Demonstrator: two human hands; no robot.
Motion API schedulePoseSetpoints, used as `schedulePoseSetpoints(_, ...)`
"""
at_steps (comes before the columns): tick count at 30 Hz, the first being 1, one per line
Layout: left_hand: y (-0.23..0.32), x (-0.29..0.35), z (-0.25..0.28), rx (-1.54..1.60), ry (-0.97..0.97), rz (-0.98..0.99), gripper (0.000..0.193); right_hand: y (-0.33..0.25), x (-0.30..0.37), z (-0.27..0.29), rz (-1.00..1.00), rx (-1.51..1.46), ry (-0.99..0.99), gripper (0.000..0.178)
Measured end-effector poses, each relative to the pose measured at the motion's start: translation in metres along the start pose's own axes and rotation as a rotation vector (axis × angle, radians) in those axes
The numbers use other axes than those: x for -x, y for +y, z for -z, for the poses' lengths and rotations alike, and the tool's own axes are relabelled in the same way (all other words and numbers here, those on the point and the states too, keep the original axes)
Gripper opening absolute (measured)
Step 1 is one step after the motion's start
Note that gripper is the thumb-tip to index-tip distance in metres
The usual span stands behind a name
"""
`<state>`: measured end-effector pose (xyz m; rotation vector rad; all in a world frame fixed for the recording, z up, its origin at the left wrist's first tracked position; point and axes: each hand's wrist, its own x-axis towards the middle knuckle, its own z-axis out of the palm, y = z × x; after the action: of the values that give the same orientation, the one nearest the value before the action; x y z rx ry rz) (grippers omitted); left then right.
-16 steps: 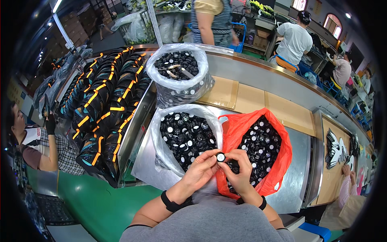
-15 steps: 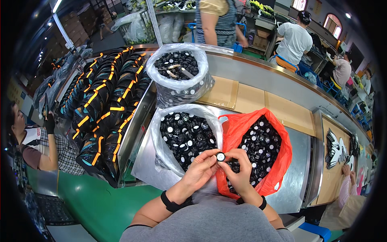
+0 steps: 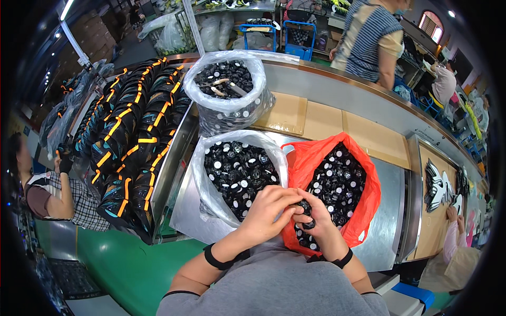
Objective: Sort and inspect small shoe components from storage bags.
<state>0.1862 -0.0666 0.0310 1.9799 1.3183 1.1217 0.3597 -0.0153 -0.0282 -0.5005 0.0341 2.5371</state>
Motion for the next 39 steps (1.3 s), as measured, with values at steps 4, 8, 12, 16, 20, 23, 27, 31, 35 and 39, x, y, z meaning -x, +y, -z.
schedulePoseSetpoints(4, 0.003, -0.006, 0.004, 0.080, -0.203, 0.037, 0.027, 0.001, 0.009, -0.008, 0.021, 0.234, 0.103, 0.030)
schedulePoseSetpoints(8, -0.008, -0.003, -0.004, 0.187, -0.218, -0.038, 0.026, 0.005, 0.012, -0.011, 0.039, 0.323, 0.111, 0.030)
schedulePoseSetpoints(12, -0.022, 0.011, -0.008, 0.573, -0.168, 0.352, 0.020, 0.009, 0.011, -0.013, 0.032, 0.464, 0.054, 0.031)
schedulePoseSetpoints(16, -0.018, 0.006, 0.000, 1.035, -0.005, 0.613, 0.022, 0.012, 0.018, -0.027, 0.340, 0.741, 0.206, 0.021)
schedulePoseSetpoints(20, -0.024, 0.011, 0.001, 1.171, -0.018, 0.698, 0.022, 0.017, 0.022, -0.032, 0.925, 1.546, 0.132, 0.028)
schedulePoseSetpoints(23, -0.018, 0.009, 0.001, 1.216, 0.054, 0.685, 0.025, 0.025, 0.019, -0.042, 1.162, 1.799, 0.074, 0.036)
schedulePoseSetpoints(27, -0.025, 0.011, -0.003, 1.181, 0.047, 0.659, 0.026, 0.026, 0.017, -0.038, 1.146, 1.747, 0.167, 0.036)
schedulePoseSetpoints(31, -0.029, 0.010, -0.011, 1.324, 0.134, 0.667, 0.027, 0.025, 0.016, -0.035, 1.230, 1.773, 0.169, 0.032)
schedulePoseSetpoints(35, -0.027, 0.005, -0.012, 1.351, 0.056, 0.695, 0.026, 0.025, 0.015, -0.035, 1.305, 1.819, 0.159, 0.032)
schedulePoseSetpoints(39, -0.023, 0.005, -0.022, 1.347, 0.142, 0.674, 0.025, 0.026, 0.012, -0.033, 1.360, 1.856, 0.177, 0.033)
